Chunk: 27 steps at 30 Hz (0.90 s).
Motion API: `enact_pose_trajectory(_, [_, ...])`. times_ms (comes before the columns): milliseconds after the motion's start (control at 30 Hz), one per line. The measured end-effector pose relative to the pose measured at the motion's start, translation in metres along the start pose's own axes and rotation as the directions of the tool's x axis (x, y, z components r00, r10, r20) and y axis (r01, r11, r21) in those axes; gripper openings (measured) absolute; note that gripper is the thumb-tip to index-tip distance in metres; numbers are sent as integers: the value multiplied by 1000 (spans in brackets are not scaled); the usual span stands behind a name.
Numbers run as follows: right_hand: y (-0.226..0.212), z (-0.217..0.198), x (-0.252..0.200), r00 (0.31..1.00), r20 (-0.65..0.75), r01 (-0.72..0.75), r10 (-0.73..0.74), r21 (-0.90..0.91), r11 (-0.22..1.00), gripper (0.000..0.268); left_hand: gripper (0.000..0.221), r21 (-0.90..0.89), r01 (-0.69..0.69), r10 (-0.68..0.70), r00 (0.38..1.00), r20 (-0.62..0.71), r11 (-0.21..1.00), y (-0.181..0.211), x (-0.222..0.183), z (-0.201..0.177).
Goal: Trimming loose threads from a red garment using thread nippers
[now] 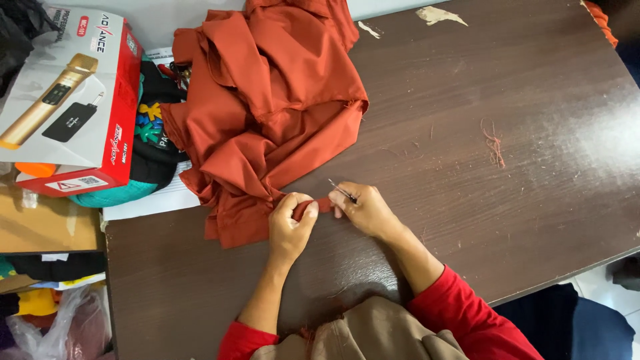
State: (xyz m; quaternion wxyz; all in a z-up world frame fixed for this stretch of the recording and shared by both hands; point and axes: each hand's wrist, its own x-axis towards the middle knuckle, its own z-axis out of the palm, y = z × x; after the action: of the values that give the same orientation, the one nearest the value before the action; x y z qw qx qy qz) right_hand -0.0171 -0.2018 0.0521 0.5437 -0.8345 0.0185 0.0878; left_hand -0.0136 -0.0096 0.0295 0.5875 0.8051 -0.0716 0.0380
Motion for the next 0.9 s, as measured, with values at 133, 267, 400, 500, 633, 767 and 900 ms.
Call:
enact_pose_trajectory(133, [2,0,1,1000,-2,-12,12,69,998,20,3,-32,-2,3,999,42,999,-2,-1,0])
enact_pose_trajectory(267, [4,5,-2,996,77,-72,41,454,888,24,8,-121,10,-2,998,69,993,-1,1,2])
enact_pose_trajectory(400, [-10,16,-11,989,149,-115,13,703,702,28,15,-173,16,-11,1000,28,985,8,0,1])
enact_pose_trajectory(500, [-9,22,-9,981,192,-150,8,740,655,31,13,-233,-80,102,991,86,969,11,0,-2])
enact_pose_trajectory(633, [-10,20,-8,987,162,-141,12,817,560,30,23,-311,-132,182,974,138,941,25,5,-10])
enact_pose_trajectory(767, [-9,20,-8,990,138,-132,25,849,512,27,16,-247,-62,92,989,113,967,22,5,-8])
enact_pose_trajectory(900, [-7,17,-6,995,99,-81,-3,830,553,26,17,-275,39,-28,999,45,961,6,3,-1])
